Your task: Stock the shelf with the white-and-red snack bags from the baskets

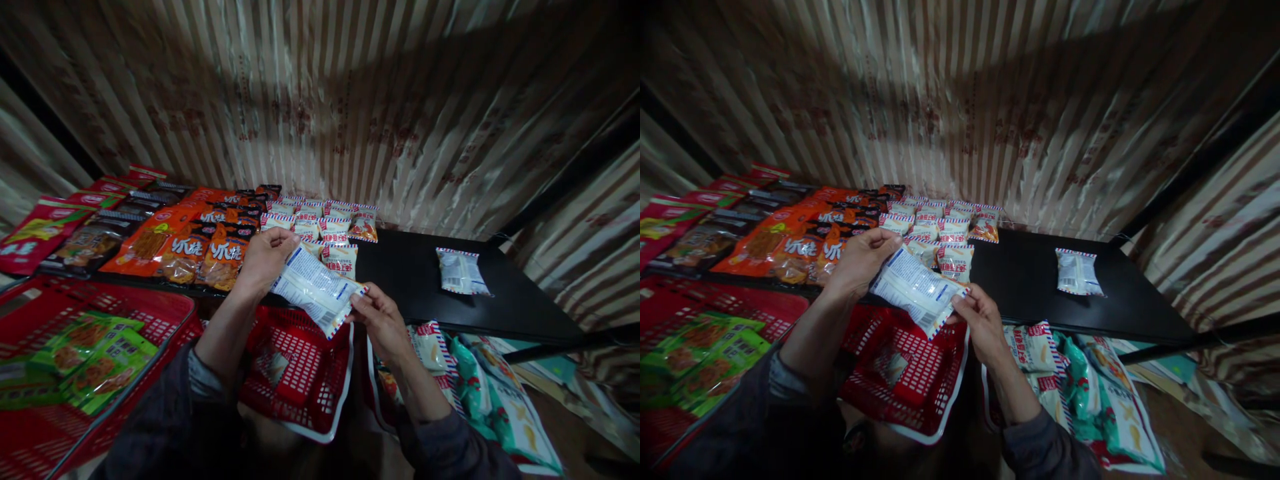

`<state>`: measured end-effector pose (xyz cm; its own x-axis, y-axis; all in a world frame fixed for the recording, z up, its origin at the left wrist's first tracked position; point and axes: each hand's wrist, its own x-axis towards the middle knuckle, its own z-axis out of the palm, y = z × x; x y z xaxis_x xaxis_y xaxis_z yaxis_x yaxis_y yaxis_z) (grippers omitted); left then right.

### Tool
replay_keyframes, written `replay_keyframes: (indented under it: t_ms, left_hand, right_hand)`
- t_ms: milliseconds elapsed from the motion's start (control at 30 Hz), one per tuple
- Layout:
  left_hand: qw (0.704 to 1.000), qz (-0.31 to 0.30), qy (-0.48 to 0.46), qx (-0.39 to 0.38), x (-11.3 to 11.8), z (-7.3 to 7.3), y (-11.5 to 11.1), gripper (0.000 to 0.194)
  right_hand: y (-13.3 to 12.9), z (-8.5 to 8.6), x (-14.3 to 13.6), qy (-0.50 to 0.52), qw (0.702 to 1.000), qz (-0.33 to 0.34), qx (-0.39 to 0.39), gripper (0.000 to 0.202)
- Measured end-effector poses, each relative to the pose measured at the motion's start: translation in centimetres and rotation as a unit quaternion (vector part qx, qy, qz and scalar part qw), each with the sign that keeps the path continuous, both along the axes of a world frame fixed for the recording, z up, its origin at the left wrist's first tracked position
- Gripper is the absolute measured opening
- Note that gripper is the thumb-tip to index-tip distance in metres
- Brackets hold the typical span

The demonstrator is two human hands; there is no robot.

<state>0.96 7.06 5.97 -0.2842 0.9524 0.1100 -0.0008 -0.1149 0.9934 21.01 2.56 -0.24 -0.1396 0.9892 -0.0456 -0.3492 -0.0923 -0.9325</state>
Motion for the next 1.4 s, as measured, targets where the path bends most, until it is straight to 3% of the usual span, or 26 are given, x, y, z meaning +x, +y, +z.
replay_keyframes:
  t_ms: [100, 200, 400, 567, 733, 867, 1000, 1233, 1400]
  left_hand:
    - [0.999, -0.043, -0.012, -0.025, -0.3, 0.3, -0.2, 0.016]
    - [0.999, -0.041, -0.004, -0.02, -0.4, 0.5, -0.2, 0.018]
    - [0.994, -0.072, 0.022, 0.076, -0.7, 1.8, -1.1, 0.014]
    - [0.985, -0.112, 0.085, 0.102, -0.5, 3.1, -2.6, 0.013]
    - [0.986, -0.129, 0.061, 0.082, 0.5, 2.4, -2.5, 0.018]
    - [0.983, -0.146, 0.002, 0.115, 1.1, 1.2, -1.7, 0.021]
    - [0.981, -0.134, -0.03, 0.134, 1.5, 0.4, -1.1, 0.016]
    - [0.971, -0.139, -0.083, 0.177, 1.7, -0.5, -0.4, 0.011]
    - [0.967, -0.129, -0.127, 0.177, 1.2, -1.3, 0.2, 0.012]
  right_hand:
    - [0.2, 0.1, 0.4, -0.004, 1.0, -0.024, 0.015, 0.026]
    - [0.4, 0.7, 1.0, -0.05, 0.997, -0.044, 0.05, 0.025]
    - [-0.7, 4.2, 3.3, -0.176, 0.965, -0.117, 0.158, 0.016]
    - [-2.4, 6.5, 5.1, -0.229, 0.941, -0.127, 0.213, 0.012]
    - [-3.2, 6.6, 5.4, -0.224, 0.94, -0.136, 0.219, 0.011]
    - [-2.8, 5.8, 5.5, -0.236, 0.929, -0.146, 0.244, 0.009]
    - [-2.3, 5.3, 5.9, -0.304, 0.874, -0.19, 0.328, 0.003]
    - [-2.2, 5.2, 5.4, -0.386, 0.752, -0.227, 0.483, 0.016]
    - [-1.9, 4.1, 4.5, -0.397, 0.713, -0.193, 0.545, 0.022]
